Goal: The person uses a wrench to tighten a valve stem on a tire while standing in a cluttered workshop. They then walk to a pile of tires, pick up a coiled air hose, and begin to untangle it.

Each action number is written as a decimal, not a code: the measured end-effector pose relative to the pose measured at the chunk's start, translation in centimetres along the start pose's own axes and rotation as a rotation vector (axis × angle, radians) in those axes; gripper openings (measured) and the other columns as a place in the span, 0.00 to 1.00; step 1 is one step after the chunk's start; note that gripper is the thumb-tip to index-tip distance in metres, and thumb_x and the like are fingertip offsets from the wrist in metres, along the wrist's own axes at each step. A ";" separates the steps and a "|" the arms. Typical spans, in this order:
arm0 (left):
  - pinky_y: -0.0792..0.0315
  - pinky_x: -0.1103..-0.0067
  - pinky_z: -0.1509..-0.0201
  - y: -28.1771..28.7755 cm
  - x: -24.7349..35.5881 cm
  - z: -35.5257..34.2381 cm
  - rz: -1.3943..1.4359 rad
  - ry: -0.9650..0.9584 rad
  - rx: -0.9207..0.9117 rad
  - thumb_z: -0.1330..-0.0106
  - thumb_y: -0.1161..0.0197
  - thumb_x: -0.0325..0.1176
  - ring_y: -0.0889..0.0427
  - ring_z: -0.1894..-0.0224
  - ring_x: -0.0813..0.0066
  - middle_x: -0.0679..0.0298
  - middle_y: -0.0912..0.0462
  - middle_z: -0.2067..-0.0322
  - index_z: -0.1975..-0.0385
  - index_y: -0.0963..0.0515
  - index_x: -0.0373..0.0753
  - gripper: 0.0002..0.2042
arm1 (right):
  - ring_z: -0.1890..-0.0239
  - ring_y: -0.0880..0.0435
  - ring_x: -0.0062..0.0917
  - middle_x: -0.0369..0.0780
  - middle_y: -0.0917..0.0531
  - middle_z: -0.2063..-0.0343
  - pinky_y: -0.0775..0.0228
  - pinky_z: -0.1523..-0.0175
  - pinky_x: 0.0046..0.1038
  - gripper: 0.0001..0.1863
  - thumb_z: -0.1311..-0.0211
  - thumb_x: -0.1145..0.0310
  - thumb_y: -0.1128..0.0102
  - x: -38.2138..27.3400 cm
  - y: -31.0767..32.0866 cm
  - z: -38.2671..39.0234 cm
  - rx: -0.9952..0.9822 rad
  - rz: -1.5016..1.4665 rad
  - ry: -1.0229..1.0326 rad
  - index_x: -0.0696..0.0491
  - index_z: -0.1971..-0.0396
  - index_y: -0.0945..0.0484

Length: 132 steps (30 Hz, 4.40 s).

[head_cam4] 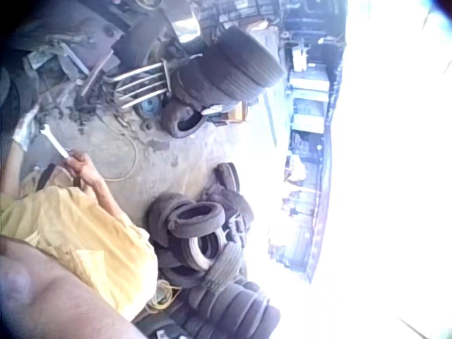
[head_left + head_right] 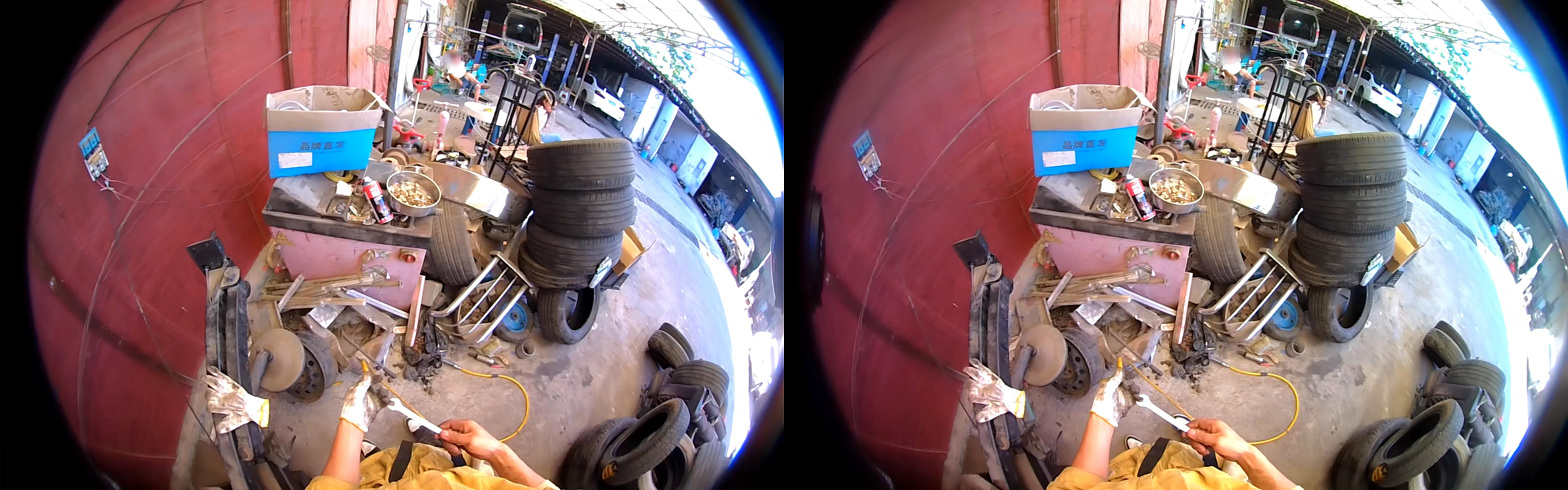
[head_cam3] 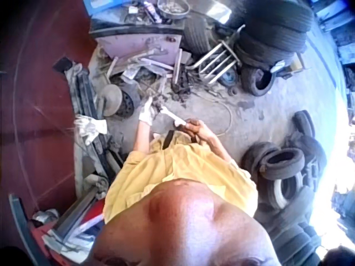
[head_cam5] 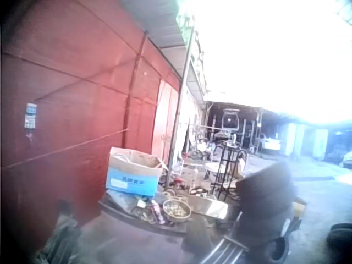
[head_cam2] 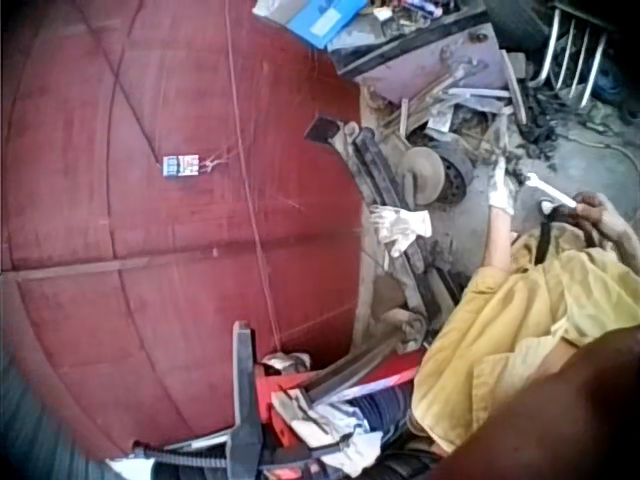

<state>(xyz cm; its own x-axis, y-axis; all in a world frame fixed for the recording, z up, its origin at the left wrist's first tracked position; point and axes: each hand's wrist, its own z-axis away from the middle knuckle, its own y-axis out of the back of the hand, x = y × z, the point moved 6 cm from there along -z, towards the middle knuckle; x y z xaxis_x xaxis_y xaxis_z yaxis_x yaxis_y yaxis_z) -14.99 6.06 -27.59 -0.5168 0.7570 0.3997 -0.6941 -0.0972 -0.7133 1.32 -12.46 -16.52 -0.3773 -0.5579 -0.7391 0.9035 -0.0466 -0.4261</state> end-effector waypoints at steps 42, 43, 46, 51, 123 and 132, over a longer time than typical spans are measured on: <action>0.29 0.79 0.71 -13.0 -1.3 11.5 -1.319 -0.261 -0.198 0.29 0.48 0.37 0.22 0.75 0.79 0.66 0.20 0.76 0.56 0.24 0.36 0.12 | 0.77 0.28 0.20 0.38 0.22 0.81 0.33 0.69 0.28 0.24 0.44 0.57 0.28 -6.4 2.7 -3.4 0.403 0.700 0.346 0.53 0.52 0.26; 0.29 0.79 0.71 -12.5 -1.5 11.2 -1.314 -0.276 -0.234 0.29 0.48 0.37 0.22 0.74 0.79 0.66 0.20 0.76 0.56 0.24 0.36 0.12 | 0.77 0.27 0.22 0.39 0.22 0.81 0.33 0.69 0.29 0.25 0.44 0.56 0.28 -6.5 2.7 -3.3 0.396 0.730 0.349 0.52 0.52 0.26; 0.29 0.80 0.71 -11.4 -2.1 10.5 -1.241 -0.228 -0.289 0.28 0.48 0.37 0.22 0.75 0.80 0.66 0.20 0.76 0.57 0.23 0.35 0.12 | 0.77 0.24 0.27 0.41 0.22 0.80 0.31 0.68 0.31 0.26 0.45 0.55 0.28 -6.8 2.8 -3.1 0.386 0.801 0.359 0.52 0.52 0.26; 0.28 0.80 0.71 -10.2 -3.0 10.0 -0.937 0.090 -0.260 0.28 0.49 0.37 0.23 0.76 0.79 0.66 0.20 0.76 0.58 0.23 0.35 0.13 | 0.76 0.21 0.34 0.43 0.21 0.79 0.30 0.68 0.33 0.26 0.45 0.54 0.28 -6.8 3.0 -2.9 0.371 0.848 0.361 0.51 0.52 0.27; 0.27 0.65 0.63 -13.9 -0.1 8.0 -1.477 -0.736 -0.065 0.25 0.56 0.37 0.22 0.68 0.55 0.51 0.21 0.70 0.59 0.26 0.33 0.14 | 0.74 0.23 0.18 0.35 0.20 0.75 0.29 0.67 0.24 0.15 0.28 0.61 0.47 -9.7 4.1 -0.4 0.391 0.330 0.444 0.57 0.53 0.25; 0.38 0.80 0.76 -16.6 0.6 9.4 -0.719 -0.369 -0.133 0.25 0.56 0.53 0.34 0.81 0.80 0.70 0.33 0.82 0.66 0.28 0.35 0.24 | 0.74 0.20 0.47 0.49 0.21 0.79 0.29 0.69 0.39 0.11 0.30 0.64 0.48 -15.4 0.1 3.5 0.279 0.837 0.483 0.55 0.58 0.23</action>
<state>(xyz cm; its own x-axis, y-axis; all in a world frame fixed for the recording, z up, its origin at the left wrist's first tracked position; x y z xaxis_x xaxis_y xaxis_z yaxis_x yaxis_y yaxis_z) -8.52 2.05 -10.09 -0.1161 0.3415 0.9327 -0.8656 0.4258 -0.2636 7.93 -6.73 -3.36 0.4150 -0.1074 -0.9034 0.9076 -0.0204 0.4194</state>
